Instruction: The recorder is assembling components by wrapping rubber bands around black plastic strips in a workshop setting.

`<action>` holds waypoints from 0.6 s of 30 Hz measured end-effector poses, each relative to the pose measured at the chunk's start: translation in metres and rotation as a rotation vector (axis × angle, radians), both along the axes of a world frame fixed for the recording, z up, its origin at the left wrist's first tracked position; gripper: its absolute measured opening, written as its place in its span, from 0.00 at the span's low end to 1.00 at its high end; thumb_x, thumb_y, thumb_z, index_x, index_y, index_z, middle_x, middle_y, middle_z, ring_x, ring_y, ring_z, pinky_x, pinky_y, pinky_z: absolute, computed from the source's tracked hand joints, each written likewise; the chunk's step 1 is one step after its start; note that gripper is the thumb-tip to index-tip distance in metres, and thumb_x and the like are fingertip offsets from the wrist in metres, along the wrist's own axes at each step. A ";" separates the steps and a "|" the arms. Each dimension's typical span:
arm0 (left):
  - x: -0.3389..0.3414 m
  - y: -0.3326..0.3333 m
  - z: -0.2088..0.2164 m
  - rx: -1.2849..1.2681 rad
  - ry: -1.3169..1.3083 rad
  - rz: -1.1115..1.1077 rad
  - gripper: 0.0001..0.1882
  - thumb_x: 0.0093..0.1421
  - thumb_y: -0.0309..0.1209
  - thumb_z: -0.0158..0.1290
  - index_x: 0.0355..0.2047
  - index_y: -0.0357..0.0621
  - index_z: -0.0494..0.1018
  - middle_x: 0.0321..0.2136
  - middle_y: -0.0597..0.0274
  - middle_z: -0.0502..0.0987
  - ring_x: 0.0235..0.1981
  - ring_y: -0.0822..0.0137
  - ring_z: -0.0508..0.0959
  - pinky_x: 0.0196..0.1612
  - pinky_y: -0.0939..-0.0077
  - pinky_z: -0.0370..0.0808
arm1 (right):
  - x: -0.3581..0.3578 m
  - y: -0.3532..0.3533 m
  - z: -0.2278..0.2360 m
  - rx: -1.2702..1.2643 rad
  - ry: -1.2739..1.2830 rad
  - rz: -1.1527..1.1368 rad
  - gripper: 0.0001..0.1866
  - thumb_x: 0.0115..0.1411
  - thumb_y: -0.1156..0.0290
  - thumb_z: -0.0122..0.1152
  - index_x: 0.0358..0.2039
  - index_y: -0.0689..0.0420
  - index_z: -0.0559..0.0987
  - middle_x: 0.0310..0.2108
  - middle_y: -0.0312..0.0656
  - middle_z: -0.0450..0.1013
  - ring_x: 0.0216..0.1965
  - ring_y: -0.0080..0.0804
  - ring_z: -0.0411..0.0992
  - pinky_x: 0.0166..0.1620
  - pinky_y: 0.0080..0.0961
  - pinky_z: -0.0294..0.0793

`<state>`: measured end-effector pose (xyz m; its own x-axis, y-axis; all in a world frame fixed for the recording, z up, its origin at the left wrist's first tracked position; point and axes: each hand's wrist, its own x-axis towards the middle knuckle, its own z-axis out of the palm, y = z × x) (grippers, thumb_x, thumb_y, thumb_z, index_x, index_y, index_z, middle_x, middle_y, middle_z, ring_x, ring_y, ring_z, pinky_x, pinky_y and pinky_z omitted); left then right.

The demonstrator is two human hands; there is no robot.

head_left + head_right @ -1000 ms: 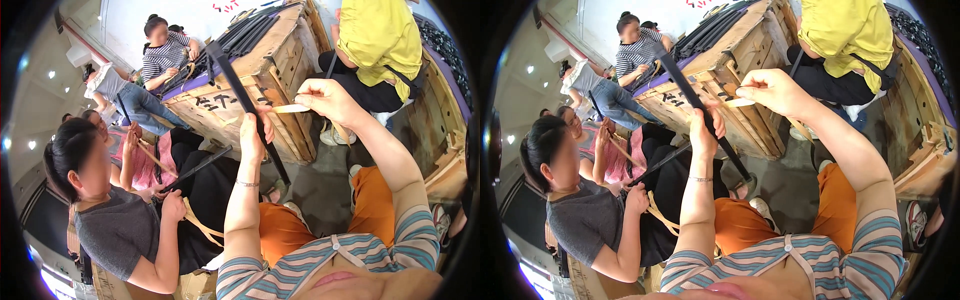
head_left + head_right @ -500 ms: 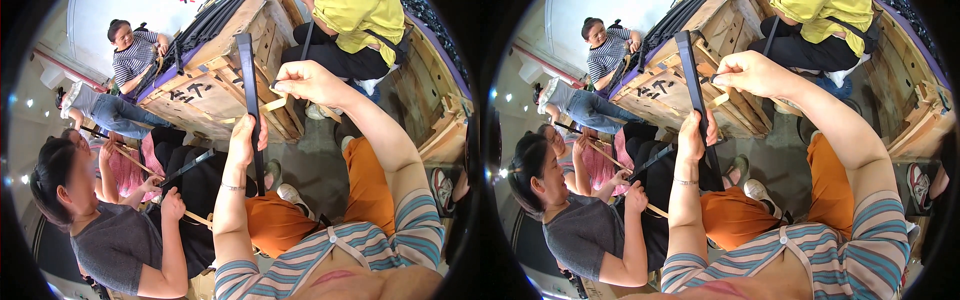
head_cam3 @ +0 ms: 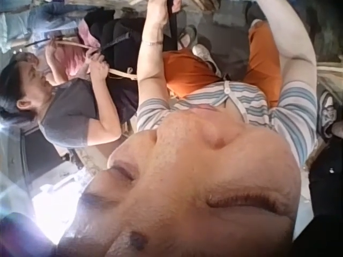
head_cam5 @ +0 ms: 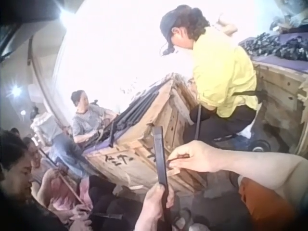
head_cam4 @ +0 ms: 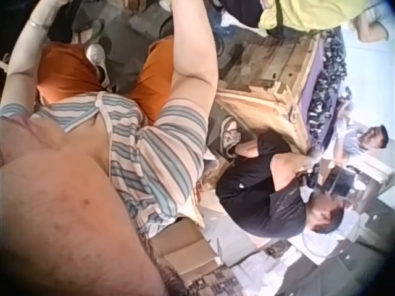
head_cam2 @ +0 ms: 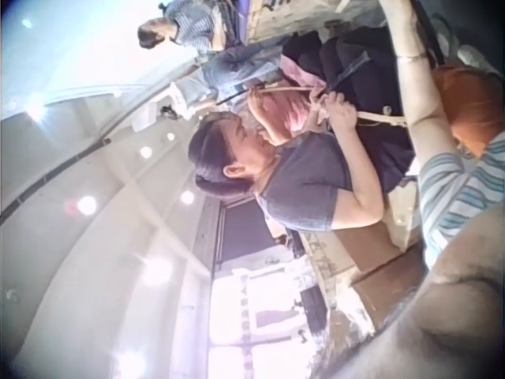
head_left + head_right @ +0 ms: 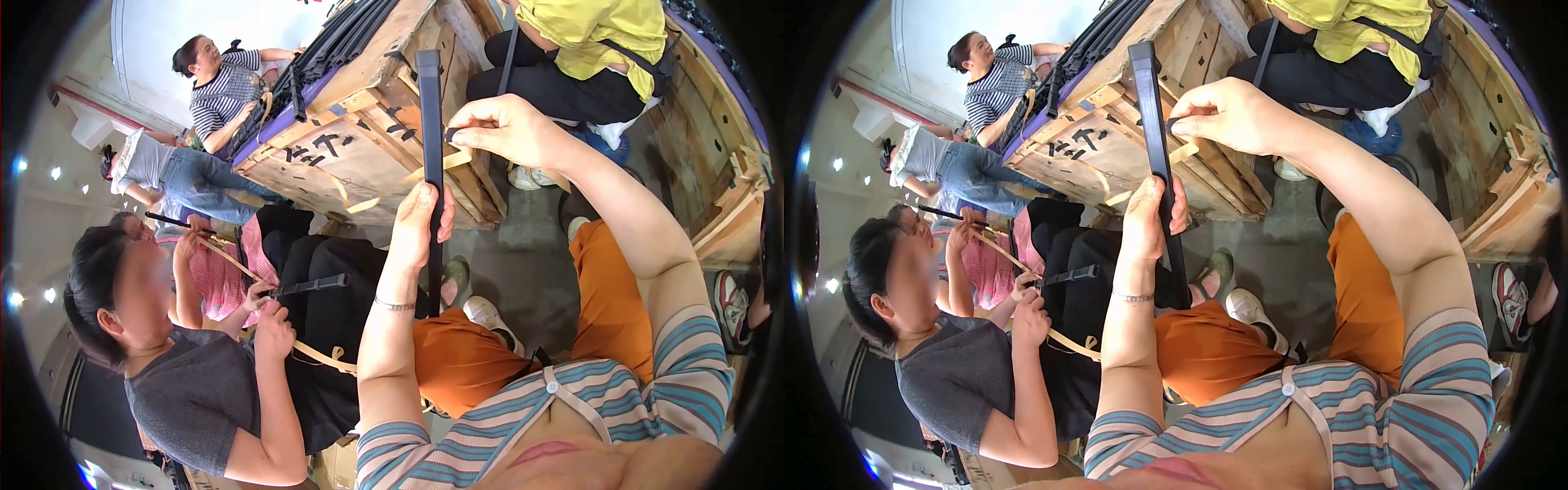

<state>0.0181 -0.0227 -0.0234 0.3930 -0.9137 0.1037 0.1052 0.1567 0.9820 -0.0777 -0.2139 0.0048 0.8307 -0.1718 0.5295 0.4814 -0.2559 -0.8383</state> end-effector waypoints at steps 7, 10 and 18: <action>-0.002 -0.002 0.000 0.026 -0.004 0.042 0.21 0.61 0.48 0.41 0.31 0.38 0.64 0.14 0.63 0.63 0.12 0.74 0.61 0.16 0.82 0.56 | -0.006 -0.001 0.003 0.022 0.146 0.064 0.09 0.57 0.70 0.56 0.23 0.60 0.69 0.33 0.37 0.72 0.22 0.13 0.64 0.26 0.12 0.63; -0.002 -0.001 -0.002 0.027 0.014 0.027 0.21 0.61 0.47 0.41 0.31 0.38 0.64 0.14 0.63 0.63 0.12 0.73 0.61 0.16 0.82 0.56 | -0.010 0.001 0.004 0.124 0.098 0.156 0.11 0.56 0.71 0.56 0.20 0.58 0.67 0.36 0.38 0.70 0.21 0.13 0.63 0.25 0.11 0.62; -0.006 -0.002 -0.004 0.008 0.015 -0.017 0.21 0.61 0.47 0.41 0.31 0.39 0.64 0.14 0.63 0.63 0.12 0.74 0.60 0.16 0.82 0.56 | -0.006 0.000 0.001 -0.024 -0.082 0.099 0.07 0.56 0.75 0.57 0.24 0.61 0.69 0.24 0.30 0.67 0.30 0.11 0.65 0.33 0.11 0.65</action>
